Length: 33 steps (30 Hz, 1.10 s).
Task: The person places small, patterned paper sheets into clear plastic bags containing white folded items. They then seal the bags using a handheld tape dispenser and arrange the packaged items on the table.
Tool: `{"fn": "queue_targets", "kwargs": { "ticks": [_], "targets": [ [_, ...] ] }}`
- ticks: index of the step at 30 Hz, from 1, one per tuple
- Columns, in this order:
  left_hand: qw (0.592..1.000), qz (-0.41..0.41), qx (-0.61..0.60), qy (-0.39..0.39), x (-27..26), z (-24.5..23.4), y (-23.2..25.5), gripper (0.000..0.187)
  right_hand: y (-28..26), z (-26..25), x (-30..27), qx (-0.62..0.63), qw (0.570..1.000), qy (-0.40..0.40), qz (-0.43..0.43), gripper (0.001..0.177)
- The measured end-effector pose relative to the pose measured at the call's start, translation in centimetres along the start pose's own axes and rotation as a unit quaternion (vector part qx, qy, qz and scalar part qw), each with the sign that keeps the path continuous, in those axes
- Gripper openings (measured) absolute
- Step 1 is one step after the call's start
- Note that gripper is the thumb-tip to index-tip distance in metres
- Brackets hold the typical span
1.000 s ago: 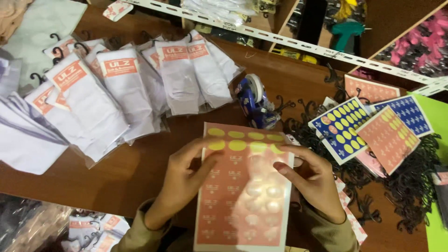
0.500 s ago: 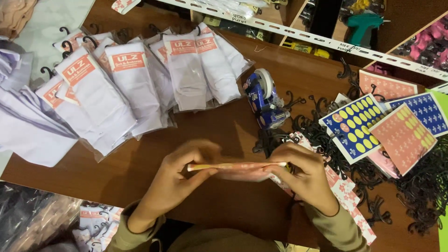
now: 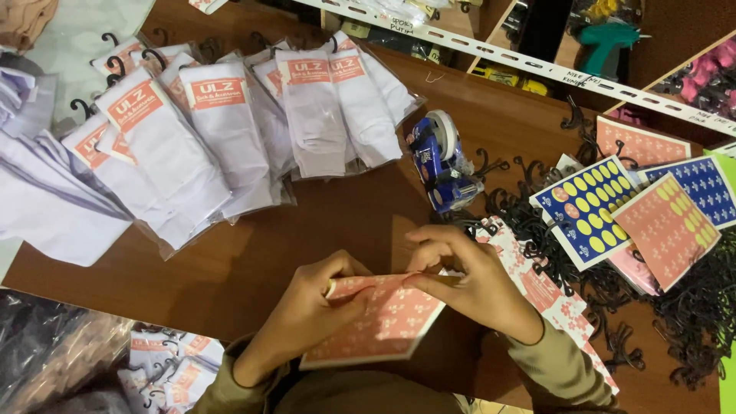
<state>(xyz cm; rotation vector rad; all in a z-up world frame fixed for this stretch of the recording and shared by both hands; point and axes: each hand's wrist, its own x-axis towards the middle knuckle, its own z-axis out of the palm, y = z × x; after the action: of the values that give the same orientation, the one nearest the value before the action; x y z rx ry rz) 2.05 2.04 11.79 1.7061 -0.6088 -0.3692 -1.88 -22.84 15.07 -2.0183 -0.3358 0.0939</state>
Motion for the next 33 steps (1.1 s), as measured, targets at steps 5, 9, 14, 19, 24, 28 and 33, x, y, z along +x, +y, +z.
{"fn": "queue_targets", "kwargs": {
  "ticks": [5, 9, 14, 19, 24, 28, 33],
  "targets": [
    [0.991, -0.092, -0.017, 0.094, -0.3, 0.7, -1.7, 0.016, -2.1, 0.3, 0.1, -0.101, 0.993, -0.002, -0.060, 0.038],
    [0.996, -0.031, -0.030, 0.078, -0.4, 1.5, -1.6, 0.015, -1.4, 1.3, 0.4, -0.116, 0.991, 0.010, -0.061, 0.039],
    [0.994, -0.057, -0.067, 0.068, -0.3, 1.5, -1.7, 0.021, -1.8, 2.4, 0.1, -0.083, 0.993, 0.010, -0.088, 0.030],
    [0.998, -0.004, -0.021, 0.056, -0.4, 3.0, -3.0, 0.015, -2.3, 3.3, 1.4, 0.003, 0.994, -0.027, -0.104, 0.025],
    [0.996, -0.044, -0.016, 0.075, -0.6, 1.6, -3.2, 0.023, -3.2, 2.4, 1.2, -0.066, 0.981, -0.030, -0.181, 0.011],
    [0.999, 0.033, -0.037, -0.016, -0.5, -1.2, 0.1, 0.015, -2.8, 0.1, 2.9, -0.126, 0.982, -0.124, -0.067, 0.039],
    [0.994, 0.097, 0.019, 0.045, 0.0, -9.2, -1.5, 0.042, 0.4, -3.5, 3.1, -0.084, 0.970, -0.215, -0.081, 0.010]
  ]
}}
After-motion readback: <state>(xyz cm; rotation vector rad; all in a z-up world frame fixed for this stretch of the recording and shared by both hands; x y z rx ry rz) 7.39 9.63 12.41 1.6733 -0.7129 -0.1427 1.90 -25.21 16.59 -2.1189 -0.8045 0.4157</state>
